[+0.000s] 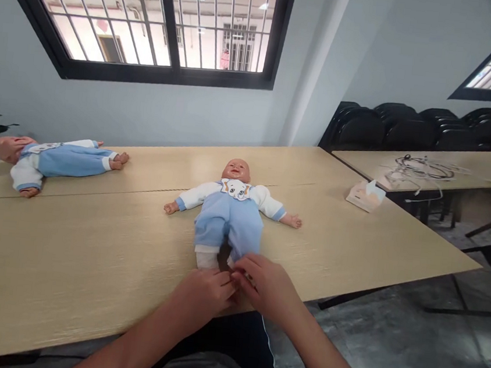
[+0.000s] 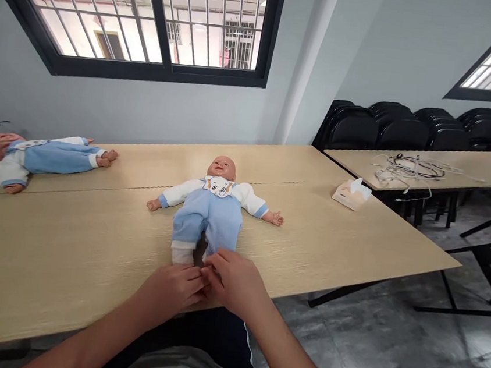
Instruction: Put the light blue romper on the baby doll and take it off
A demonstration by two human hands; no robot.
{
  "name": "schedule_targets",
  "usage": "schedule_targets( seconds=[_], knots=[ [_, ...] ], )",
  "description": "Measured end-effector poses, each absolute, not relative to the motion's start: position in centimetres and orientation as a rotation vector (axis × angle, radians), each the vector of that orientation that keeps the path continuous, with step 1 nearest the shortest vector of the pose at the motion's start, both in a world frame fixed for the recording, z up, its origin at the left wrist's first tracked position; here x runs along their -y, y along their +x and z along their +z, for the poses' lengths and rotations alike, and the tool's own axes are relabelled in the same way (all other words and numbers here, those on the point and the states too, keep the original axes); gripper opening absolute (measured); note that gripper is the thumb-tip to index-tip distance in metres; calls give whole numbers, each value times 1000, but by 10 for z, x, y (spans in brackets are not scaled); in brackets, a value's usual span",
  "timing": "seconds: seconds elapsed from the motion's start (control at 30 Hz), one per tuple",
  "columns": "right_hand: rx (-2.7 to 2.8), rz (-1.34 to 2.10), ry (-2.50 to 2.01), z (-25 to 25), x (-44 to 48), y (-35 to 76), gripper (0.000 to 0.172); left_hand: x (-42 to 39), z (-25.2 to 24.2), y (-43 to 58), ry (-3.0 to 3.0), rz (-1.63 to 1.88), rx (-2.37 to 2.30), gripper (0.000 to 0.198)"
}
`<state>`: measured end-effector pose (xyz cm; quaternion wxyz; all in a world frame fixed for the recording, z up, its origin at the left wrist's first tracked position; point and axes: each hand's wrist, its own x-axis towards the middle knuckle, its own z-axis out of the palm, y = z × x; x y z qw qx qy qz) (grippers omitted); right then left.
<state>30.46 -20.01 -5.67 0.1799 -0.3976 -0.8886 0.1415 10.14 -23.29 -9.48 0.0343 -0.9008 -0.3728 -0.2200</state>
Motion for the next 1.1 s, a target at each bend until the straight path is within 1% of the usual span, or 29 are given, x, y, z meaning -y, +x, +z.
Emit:
schedule_targets(
  seconds=[0.17, 0.27, 0.37, 0.47, 0.67, 0.77, 0.8, 0.87, 0.97, 1.03, 1.1],
  knots=[
    [2682, 156, -1018, -40, 172, 262, 13, 251, -108, 89, -2667, -1053, 1272, 22],
    [2785, -3, -991, -42, 157, 239, 11, 270, -124, 77, -2581, -1058, 1326, 30],
    [2865, -156, -934, -49, 148, 226, 6, 279, -137, 70, -2577, -1002, 1275, 36],
    [2914, -264, -890, -57, 148, 223, 12, 280, -142, 69, -2585, -982, 1254, 38],
    [3012, -140, -682, -59, 176, 239, 7, 281, -142, 70, -2558, -1042, 1268, 38],
    [3034, -9, -744, -53, 182, 250, 14, 282, -141, 69, -2556, -1091, 1232, 40],
    [3007, 52, -795, -51, 183, 253, 12, 282, -140, 68, -2548, -1133, 1221, 40],
    [2875, 175, -950, -49, 183, 256, 2, 282, -138, 66, -2499, -1300, 1238, 38],
    [2655, 263, -1201, -51, 188, 258, 11, 280, -132, 59, -2361, -1640, 1390, 29],
    [2606, 236, -1314, -55, 192, 256, 10, 280, -128, 54, -2292, -1804, 1507, 23],
    [2592, 207, -1373, -58, 195, 252, 9, 281, -126, 49, -2279, -1892, 1586, 19]
  ],
)
